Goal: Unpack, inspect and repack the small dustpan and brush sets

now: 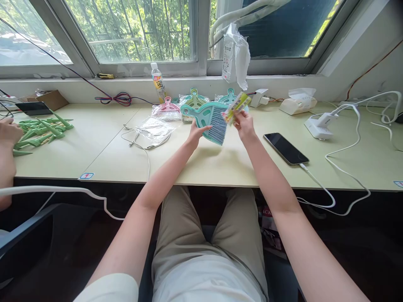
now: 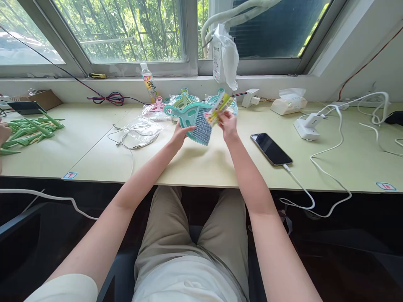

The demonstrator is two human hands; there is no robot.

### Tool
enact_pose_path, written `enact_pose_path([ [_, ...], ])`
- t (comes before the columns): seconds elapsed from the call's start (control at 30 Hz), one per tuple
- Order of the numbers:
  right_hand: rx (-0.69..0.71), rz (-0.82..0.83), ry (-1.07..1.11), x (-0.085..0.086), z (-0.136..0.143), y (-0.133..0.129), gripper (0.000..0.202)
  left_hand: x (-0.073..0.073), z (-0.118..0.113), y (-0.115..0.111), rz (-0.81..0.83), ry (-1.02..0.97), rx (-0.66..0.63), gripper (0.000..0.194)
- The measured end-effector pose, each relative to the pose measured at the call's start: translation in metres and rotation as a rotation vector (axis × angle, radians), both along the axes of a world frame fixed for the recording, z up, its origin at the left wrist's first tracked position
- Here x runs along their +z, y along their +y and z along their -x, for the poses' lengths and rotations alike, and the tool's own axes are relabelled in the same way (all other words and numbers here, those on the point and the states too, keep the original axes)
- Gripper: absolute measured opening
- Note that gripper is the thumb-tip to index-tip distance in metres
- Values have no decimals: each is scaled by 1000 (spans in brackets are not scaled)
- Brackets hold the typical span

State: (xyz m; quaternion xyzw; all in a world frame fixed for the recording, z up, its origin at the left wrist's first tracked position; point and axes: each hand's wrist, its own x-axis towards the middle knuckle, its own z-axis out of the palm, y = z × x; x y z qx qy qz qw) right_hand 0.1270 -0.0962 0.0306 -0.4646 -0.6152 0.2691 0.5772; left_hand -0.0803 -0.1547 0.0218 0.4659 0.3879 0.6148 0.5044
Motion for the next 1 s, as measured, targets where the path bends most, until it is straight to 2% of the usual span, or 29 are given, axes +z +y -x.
enact_pose_path([
  [0.07, 44, 42, -87, -1, 19, -10, 61, -1, 1, 2, -18, -28, -13, 73],
  [0.17, -20, 68, -225, -3, 33, -23, 58, -1, 2, 2, -53, -46, -29, 79],
  [0.27, -118, 86, -290, -3, 32, -29, 53, 1, 1, -1, -69, -48, -47, 85],
  [0.4, -161, 81, -368, 0, 27, -30, 54, 1, 0, -2, -58, -52, -43, 82],
  [0.53, -209, -33, -461, -4, 25, -24, 63, -1, 1, 0, -51, -32, -29, 81],
  [0.7, -316, -87, -421, -13, 24, -15, 65, -4, -2, -1, -71, -23, -58, 75],
  [0.87, -291, -100, -397, -14, 25, -15, 67, -5, -3, 1, -82, -29, -17, 74],
  [0.93, -223, -57, -350, -12, 27, -16, 73, -3, -3, 2, -98, -48, -2, 76],
  [1.0, -91, 14, -274, -10, 30, -15, 78, -2, -2, 4, -109, -63, 12, 78],
])
